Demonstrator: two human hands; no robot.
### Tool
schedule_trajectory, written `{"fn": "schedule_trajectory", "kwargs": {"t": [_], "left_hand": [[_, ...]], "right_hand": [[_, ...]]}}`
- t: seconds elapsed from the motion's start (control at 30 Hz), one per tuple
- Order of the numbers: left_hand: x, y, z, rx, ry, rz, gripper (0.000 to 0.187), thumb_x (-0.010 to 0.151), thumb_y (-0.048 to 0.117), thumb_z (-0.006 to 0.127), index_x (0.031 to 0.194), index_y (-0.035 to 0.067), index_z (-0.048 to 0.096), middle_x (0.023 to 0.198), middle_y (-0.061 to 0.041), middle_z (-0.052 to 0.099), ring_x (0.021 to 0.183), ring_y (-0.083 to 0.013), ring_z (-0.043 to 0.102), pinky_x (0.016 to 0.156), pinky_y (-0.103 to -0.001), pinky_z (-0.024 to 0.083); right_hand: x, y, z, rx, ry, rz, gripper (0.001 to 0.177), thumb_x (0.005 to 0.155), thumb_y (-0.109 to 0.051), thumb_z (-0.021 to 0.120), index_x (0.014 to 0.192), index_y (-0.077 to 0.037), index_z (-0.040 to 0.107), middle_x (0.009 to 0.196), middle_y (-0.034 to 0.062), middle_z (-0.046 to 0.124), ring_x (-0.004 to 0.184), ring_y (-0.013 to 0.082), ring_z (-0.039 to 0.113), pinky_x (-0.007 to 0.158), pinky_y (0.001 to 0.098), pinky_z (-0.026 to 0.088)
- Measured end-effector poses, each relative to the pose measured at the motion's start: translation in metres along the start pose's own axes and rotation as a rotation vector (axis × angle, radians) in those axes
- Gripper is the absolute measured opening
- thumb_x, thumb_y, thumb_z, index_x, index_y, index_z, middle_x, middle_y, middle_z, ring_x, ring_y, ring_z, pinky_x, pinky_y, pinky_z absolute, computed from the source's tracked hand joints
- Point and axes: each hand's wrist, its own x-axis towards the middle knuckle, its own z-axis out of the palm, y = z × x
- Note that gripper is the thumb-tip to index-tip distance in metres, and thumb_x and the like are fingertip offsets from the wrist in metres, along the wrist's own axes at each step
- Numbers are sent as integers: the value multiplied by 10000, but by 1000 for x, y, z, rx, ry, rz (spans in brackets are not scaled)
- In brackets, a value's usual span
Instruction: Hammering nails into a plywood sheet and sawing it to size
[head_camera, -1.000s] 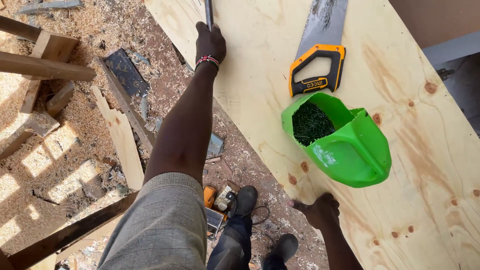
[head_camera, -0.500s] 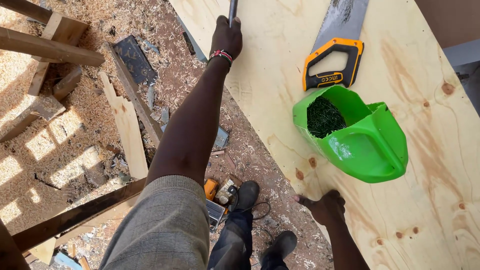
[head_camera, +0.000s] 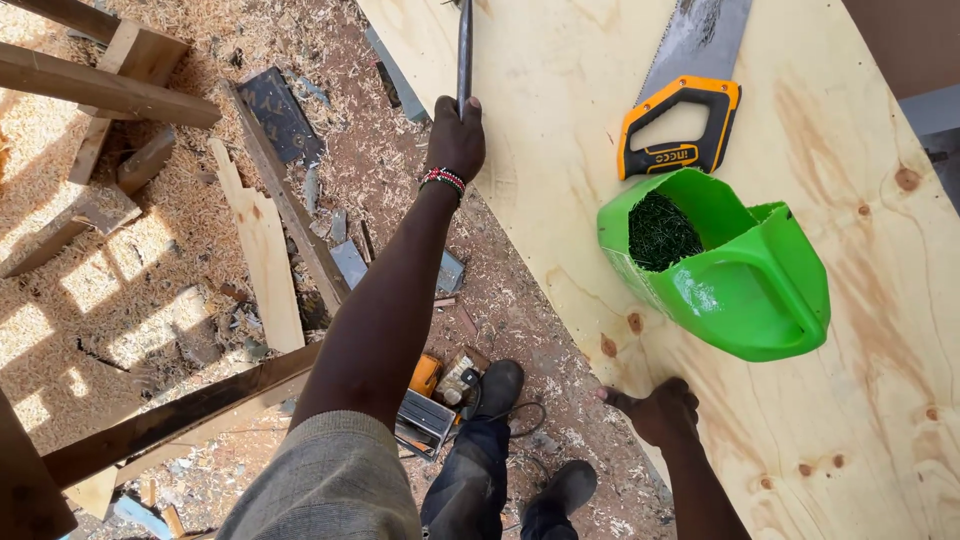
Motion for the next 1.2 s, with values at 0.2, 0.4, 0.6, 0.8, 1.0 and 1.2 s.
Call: {"fn": "schedule_trajectory", "kwargs": {"t": [0.2, 0.4, 0.6, 0.8, 1.0, 1.2], "left_hand": [[39, 13, 14, -93, 118, -37, 365, 963, 476, 427, 914, 120, 489, 758, -27, 588, 663, -193, 555, 600, -418, 438], [-17, 12, 14, -161, 112, -70, 388, 958, 504, 448, 838, 135, 454, 710, -7, 489, 662, -192, 474, 631, -416, 394], [-164, -24, 15, -191, -16, 0, 532, 1057, 552, 406, 1069, 39, 550, 809, -165, 638, 888, -350, 681, 811, -502, 523], [-331, -22, 15, -209, -118, -105, 467, 1081, 532, 390, 1168, 77, 451, 822, -255, 602, 835, -477, 658, 716, -538, 496], [-460, -40, 21, -75, -183, -122, 374, 1086, 449, 425, 1187, 90, 452, 799, -282, 595, 869, -549, 658, 700, -578, 537], [-557, -66, 33, -14, -333, -22, 376, 1084, 481, 399, 1197, 126, 447, 761, -233, 642, 772, -534, 679, 631, -592, 539]], "right_hand": [[-8, -3, -4, 12, -9, 24, 1551, 497, -908, 716, 1527, 126, 189, 1428, 337, 403, 1300, 486, 551, 935, 539, 564], [-15, -9, -10, 27, -27, 22, 1527, 530, -897, 696, 1551, 101, 154, 1473, 351, 360, 1329, 495, 513, 959, 555, 558], [-27, -7, -10, 61, -17, 11, 1465, 521, -889, 751, 1490, 95, 262, 1429, 334, 437, 1334, 476, 526, 1000, 526, 528], [-38, -3, -17, 22, 30, -70, 1407, 529, -902, 790, 1429, 83, 342, 1355, 355, 573, 1303, 446, 589, 1034, 482, 514], [-43, 6, -12, 66, 103, -118, 1437, 492, -979, 757, 1350, 120, 407, 1324, 379, 623, 1306, 442, 595, 1063, 488, 500], [-3, 91, 46, 585, 213, -517, 632, 820, -687, 819, 1069, -135, 638, 1019, 118, 568, 1068, 329, 636, 932, 472, 491]]}}
